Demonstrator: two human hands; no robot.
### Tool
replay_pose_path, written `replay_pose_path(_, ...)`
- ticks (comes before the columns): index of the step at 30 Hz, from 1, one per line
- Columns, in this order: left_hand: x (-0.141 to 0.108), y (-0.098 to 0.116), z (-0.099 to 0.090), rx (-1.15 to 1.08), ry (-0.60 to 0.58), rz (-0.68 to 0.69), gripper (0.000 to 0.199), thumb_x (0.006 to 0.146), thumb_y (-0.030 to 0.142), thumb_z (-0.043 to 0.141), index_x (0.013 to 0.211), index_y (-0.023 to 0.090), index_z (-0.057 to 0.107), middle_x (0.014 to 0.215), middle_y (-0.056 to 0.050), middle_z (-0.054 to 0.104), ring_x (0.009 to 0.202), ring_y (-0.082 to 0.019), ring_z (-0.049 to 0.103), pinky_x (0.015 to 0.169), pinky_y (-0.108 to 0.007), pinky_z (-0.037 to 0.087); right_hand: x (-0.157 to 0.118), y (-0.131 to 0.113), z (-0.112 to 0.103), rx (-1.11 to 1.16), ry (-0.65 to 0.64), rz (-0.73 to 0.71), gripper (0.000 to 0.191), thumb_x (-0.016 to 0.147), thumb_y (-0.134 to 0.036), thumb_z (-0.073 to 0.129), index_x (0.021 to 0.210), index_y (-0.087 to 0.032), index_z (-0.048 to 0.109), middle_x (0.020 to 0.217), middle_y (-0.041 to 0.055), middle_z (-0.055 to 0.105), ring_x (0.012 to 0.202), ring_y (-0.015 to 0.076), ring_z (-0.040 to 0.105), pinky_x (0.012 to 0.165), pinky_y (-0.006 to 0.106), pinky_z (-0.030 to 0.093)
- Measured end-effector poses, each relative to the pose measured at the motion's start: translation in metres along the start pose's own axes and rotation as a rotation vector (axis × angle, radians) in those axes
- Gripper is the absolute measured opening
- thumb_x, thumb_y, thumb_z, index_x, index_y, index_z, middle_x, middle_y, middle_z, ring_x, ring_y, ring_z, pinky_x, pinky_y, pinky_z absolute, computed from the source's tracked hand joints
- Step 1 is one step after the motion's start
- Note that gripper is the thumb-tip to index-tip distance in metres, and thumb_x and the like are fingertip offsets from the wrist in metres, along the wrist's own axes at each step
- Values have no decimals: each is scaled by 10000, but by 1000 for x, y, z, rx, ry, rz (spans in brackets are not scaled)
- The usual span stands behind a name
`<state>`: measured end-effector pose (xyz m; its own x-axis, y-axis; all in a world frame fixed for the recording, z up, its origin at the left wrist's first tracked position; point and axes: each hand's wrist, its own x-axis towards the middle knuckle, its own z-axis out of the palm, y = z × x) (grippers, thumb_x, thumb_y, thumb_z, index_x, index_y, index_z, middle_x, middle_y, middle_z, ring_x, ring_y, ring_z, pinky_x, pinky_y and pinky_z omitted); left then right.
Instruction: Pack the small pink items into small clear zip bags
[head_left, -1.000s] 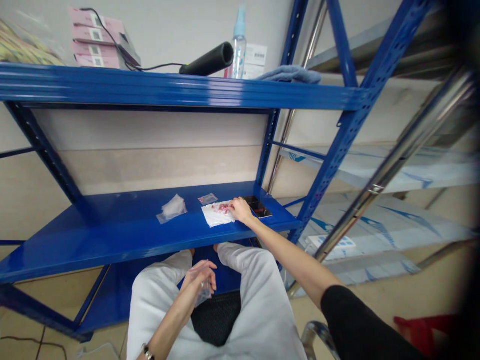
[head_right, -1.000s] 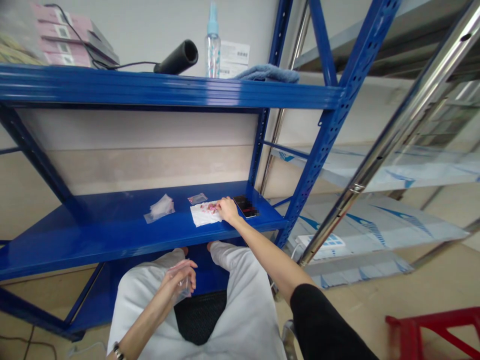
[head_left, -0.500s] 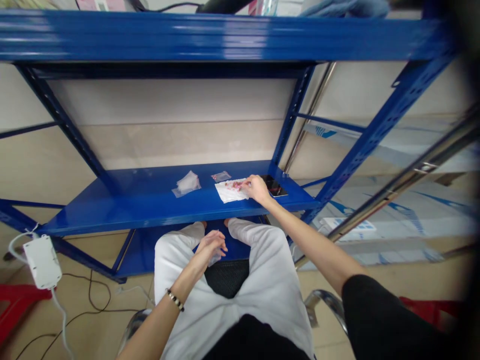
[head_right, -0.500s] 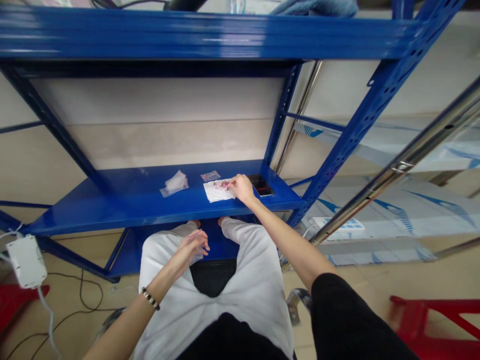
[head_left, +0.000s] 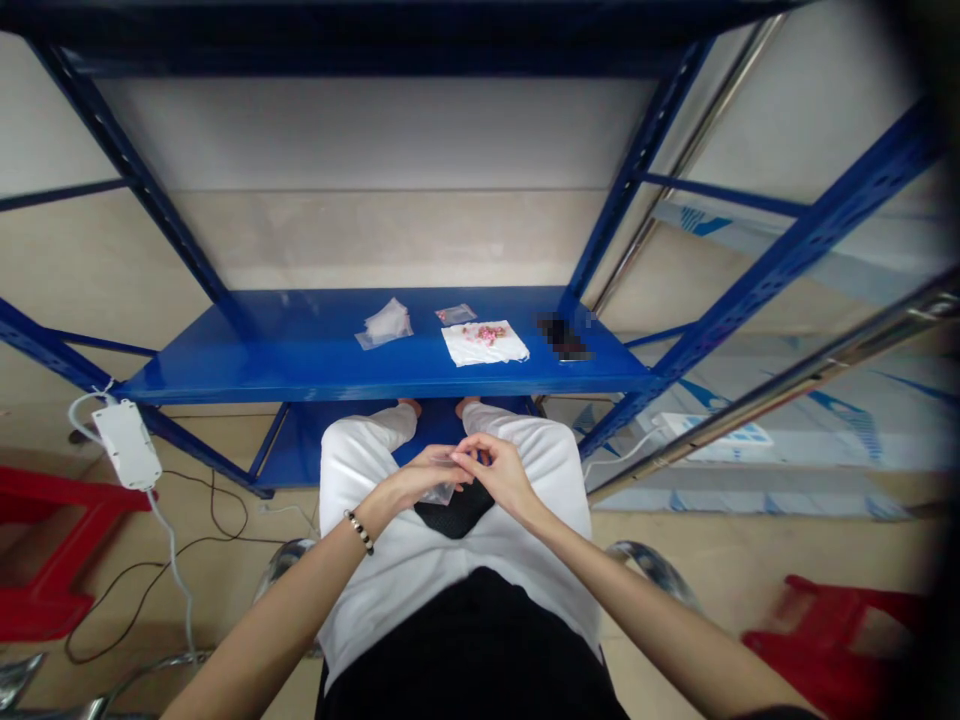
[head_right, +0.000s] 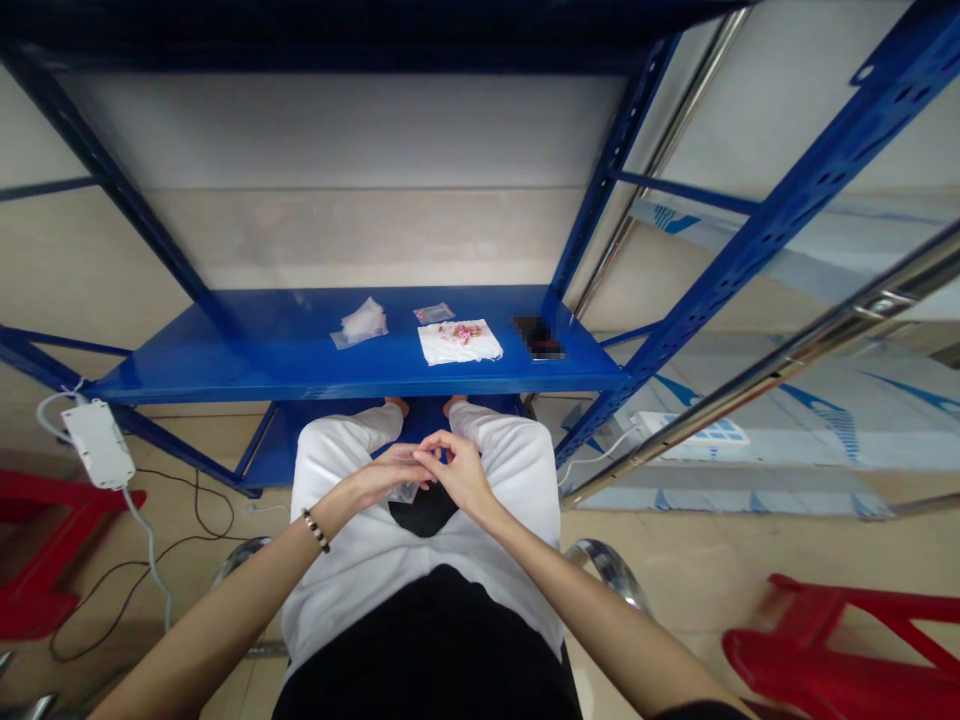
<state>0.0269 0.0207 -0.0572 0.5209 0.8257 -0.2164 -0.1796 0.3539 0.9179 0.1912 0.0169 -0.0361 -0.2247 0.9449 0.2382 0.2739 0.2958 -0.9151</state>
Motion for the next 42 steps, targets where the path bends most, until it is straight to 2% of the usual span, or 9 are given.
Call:
replay_pose_path(3,3,3,-2,-28,9,-56,335,646,306,835,854,97,676,717,-54,654,647,-132,625,639,-255,510,15,8,-1,53,-80,14,233,832,-414,670,813,-184,699,690,11,671,596,143,559,563,261,394)
replay_pose_path(6,0,2,0,-121,-45,-73,311,678,311,818,801,76,656,699,-71,651,610,-142,629,617,-274,530,21,7,-4,113,-176,24,301,858,-456,629,800,-169,698,710,31,679,615,156,591,575,263,433)
replay_pose_path(10,-6,0,4,-316,-141,-72,285,758,311,755,877,74,650,781,-100,668,679,-202,670,650,-358,569,19,4,-11,154,-246,27,294,872,-444,620,972,-178,696,784,37,687,604,146,604,574,259,441)
replay_pose_path(14,-6,3,7,-373,-153,-39,278,753,211,757,978,94,643,862,-108,680,783,-225,685,761,-408,568,25,5,-19,164,-237,10,303,839,-397,668,1064,-194,667,796,16,659,573,123,578,562,249,425)
replay_pose_path(18,-3,6,7,-331,-161,13,365,696,119,783,1031,117,637,969,-112,664,887,-234,668,824,-430,553,36,6,-25,114,-168,-27,275,794,-353,711,1013,-188,694,857,31,674,699,148,589,607,251,418)
replay_pose_path(25,-5,3,7,-225,-183,41,312,695,159,792,963,112,640,938,-93,632,811,-188,645,770,-372,551,30,-1,-28,47,-187,-55,206,806,-324,699,944,-174,725,894,54,719,687,155,562,600,268,384)
replay_pose_path(30,-3,5,8,-157,-150,73,400,695,200,798,1051,147,622,916,-70,626,787,-168,640,729,-324,535,28,-7,-29,6,-183,-97,159,819,-277,683,942,-186,721,891,42,718,716,157,569,621,270,375)
replay_pose_path(38,-1,14,10,119,-52,183,298,773,290,731,1013,137,641,838,-57,634,731,-139,615,669,-260,482,27,-18,-32,-112,-169,-202,156,835,-208,647,985,-206,690,891,34,686,763,166,556,662,286,394)
replay_pose_path(42,-4,20,14,314,-36,332,237,826,265,661,1019,127,655,839,-61,648,748,-153,613,698,-275,484,19,-30,-35,-151,-153,-290,177,855,-183,622,1021,-219,668,913,41,666,799,179,552,696,304,426)
